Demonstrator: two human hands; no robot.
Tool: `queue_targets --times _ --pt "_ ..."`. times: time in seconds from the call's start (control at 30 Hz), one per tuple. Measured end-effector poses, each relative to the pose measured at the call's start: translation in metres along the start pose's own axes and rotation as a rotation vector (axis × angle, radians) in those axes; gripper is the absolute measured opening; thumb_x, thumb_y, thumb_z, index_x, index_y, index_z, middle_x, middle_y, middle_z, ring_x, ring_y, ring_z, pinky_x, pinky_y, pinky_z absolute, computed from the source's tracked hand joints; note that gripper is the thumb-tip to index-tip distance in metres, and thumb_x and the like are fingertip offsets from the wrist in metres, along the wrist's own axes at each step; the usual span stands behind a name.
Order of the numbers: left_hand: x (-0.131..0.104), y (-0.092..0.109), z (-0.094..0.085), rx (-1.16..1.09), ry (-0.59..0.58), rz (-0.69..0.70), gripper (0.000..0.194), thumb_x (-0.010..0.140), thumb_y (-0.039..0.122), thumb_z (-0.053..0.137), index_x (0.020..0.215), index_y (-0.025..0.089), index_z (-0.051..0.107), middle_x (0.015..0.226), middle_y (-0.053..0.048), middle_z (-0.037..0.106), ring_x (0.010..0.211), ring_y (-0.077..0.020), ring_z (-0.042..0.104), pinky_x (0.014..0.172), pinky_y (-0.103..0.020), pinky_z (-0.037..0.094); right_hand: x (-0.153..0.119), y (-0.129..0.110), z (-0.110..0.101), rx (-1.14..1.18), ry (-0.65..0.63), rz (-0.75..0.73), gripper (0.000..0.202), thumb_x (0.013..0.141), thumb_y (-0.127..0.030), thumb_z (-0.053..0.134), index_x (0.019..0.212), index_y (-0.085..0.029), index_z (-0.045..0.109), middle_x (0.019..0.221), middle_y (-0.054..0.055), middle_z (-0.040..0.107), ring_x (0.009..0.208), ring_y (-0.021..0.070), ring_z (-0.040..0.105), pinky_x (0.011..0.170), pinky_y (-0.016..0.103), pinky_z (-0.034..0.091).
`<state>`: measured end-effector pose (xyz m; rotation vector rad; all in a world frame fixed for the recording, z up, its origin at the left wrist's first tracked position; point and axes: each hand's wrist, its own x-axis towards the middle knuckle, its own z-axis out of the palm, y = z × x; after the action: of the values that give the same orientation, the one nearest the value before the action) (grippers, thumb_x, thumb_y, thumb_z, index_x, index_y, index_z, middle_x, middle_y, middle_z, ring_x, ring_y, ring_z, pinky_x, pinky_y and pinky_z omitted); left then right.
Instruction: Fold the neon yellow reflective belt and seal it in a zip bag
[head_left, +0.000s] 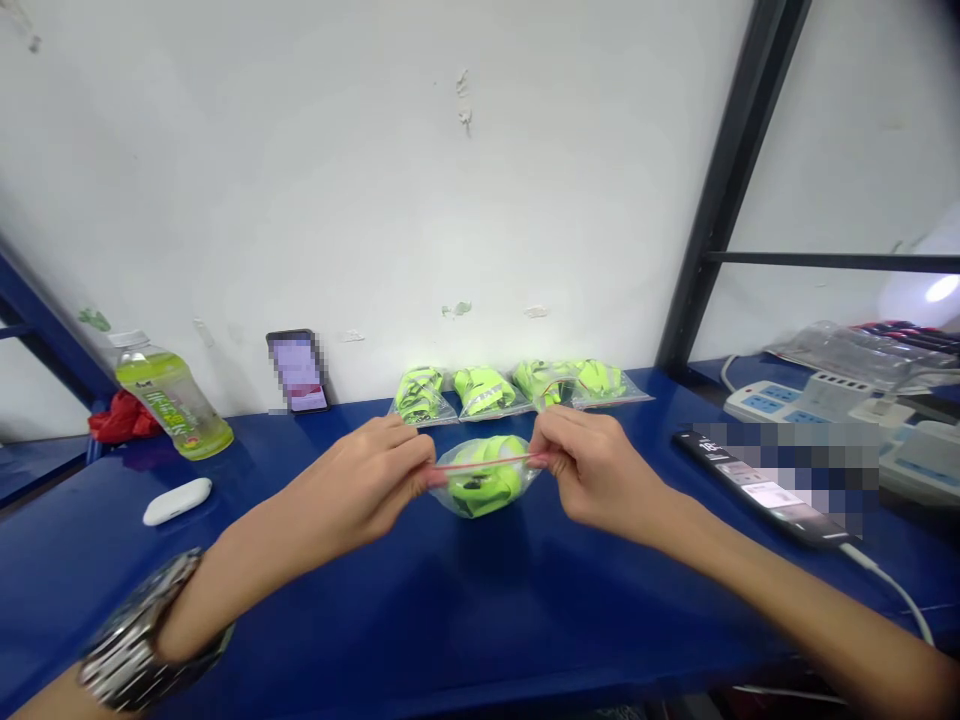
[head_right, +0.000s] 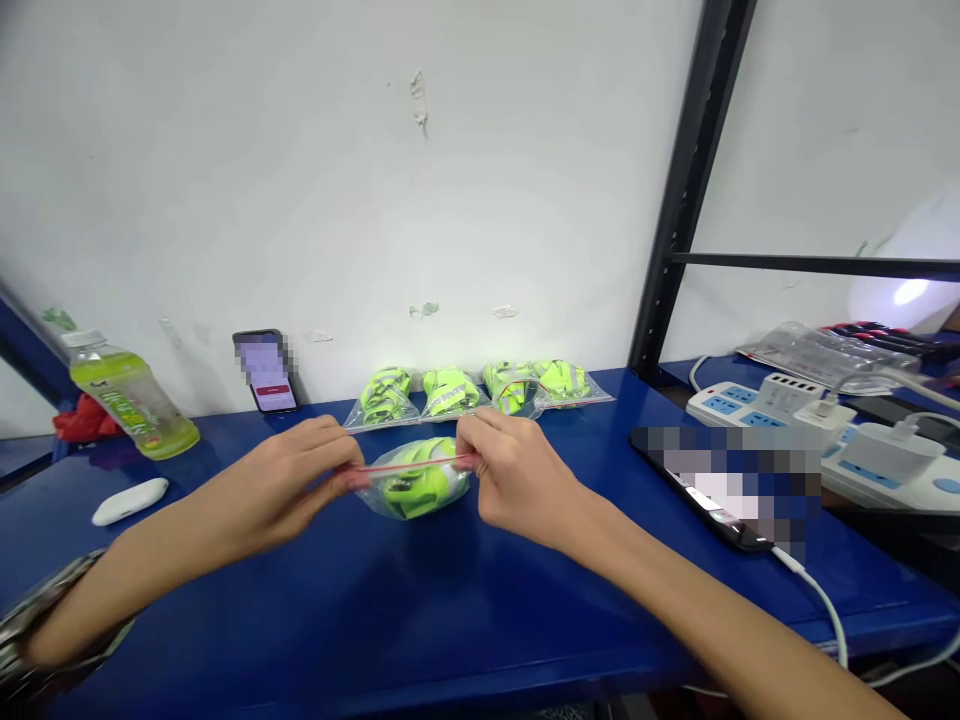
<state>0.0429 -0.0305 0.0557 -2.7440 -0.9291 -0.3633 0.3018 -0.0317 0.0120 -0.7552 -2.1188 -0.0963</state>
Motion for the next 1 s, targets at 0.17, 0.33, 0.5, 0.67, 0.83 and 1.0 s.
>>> queue_targets --times 0.17,0.33,0.5,0.67,0.83,1.0 --pt "-0.017 0.030 -0.004 0.151 0.053 0.011 0.071 0.083 0.059 0.056 0.138 0.019 0.035 0.133 -0.014 0.052 0.115 -0.0292 0.052 0.089 -0.040 0.047 0.002 -0.033 0.015 0.201 -0.125 0.000 0.018 0.081 -0.001 0.042 0.076 -0.016 0.050 0.072 0.002 0.051 0.063 0.0123 0.045 0.056 0.024 0.035" --pt "-0.049 0.036 0.022 0.430 0.000 -0.024 0.044 0.089 0.019 0.046 0.132 0.017 0.044 0.121 -0.014 0.063 0.096 -0.0302 0.065 0.071 -0.040 0.053 0.020 -0.032 0.033 0.573 -0.378 0.044 0.012 0.094 -0.026 0.047 0.101 -0.017 0.053 0.081 0.002 0.063 0.071 0.0114 0.060 0.065 0.023 0.046" --pt "-0.091 0.009 0.051 0.563 0.141 -0.078 0.054 0.092 0.020 0.047 0.143 0.011 0.031 0.125 -0.020 0.060 0.107 -0.0352 0.062 0.077 -0.046 0.054 0.045 0.022 0.076 -0.149 -0.323 0.016 0.029 0.090 -0.030 0.054 0.115 -0.014 0.054 0.112 0.016 0.059 0.104 0.0270 0.056 0.088 0.042 0.043" --pt "-0.104 -0.028 0.066 0.369 0.121 -0.191 0.072 0.092 0.049 0.045 0.148 0.012 0.020 0.149 -0.021 0.034 0.134 -0.0346 0.040 0.104 -0.047 0.043 0.073 0.045 0.139 -0.573 -0.339 -0.035 0.035 0.089 -0.007 0.043 0.123 -0.010 0.051 0.129 0.023 0.052 0.120 0.0296 0.046 0.101 0.044 0.030" --pt "-0.099 -0.077 0.073 0.314 -0.001 -0.220 0.058 0.097 0.040 0.034 0.147 0.013 0.022 0.154 -0.017 0.025 0.141 -0.0282 0.029 0.112 -0.047 0.031 0.080 0.037 0.140 -0.590 -0.346 0.041 0.027 0.082 0.000 0.044 0.100 -0.010 0.061 0.086 0.015 0.068 0.089 0.0256 0.060 0.096 0.042 0.031" --pt "-0.078 -0.123 0.086 0.296 -0.075 -0.328 0.057 0.098 0.036 0.026 0.148 0.011 0.015 0.153 -0.018 0.025 0.141 -0.0269 0.029 0.112 -0.047 0.027 0.050 0.017 0.078 -0.557 -0.363 -0.013 0.027 0.077 0.001 0.048 0.094 -0.015 0.062 0.087 0.009 0.068 0.085 0.0218 0.060 0.091 0.039 0.032"
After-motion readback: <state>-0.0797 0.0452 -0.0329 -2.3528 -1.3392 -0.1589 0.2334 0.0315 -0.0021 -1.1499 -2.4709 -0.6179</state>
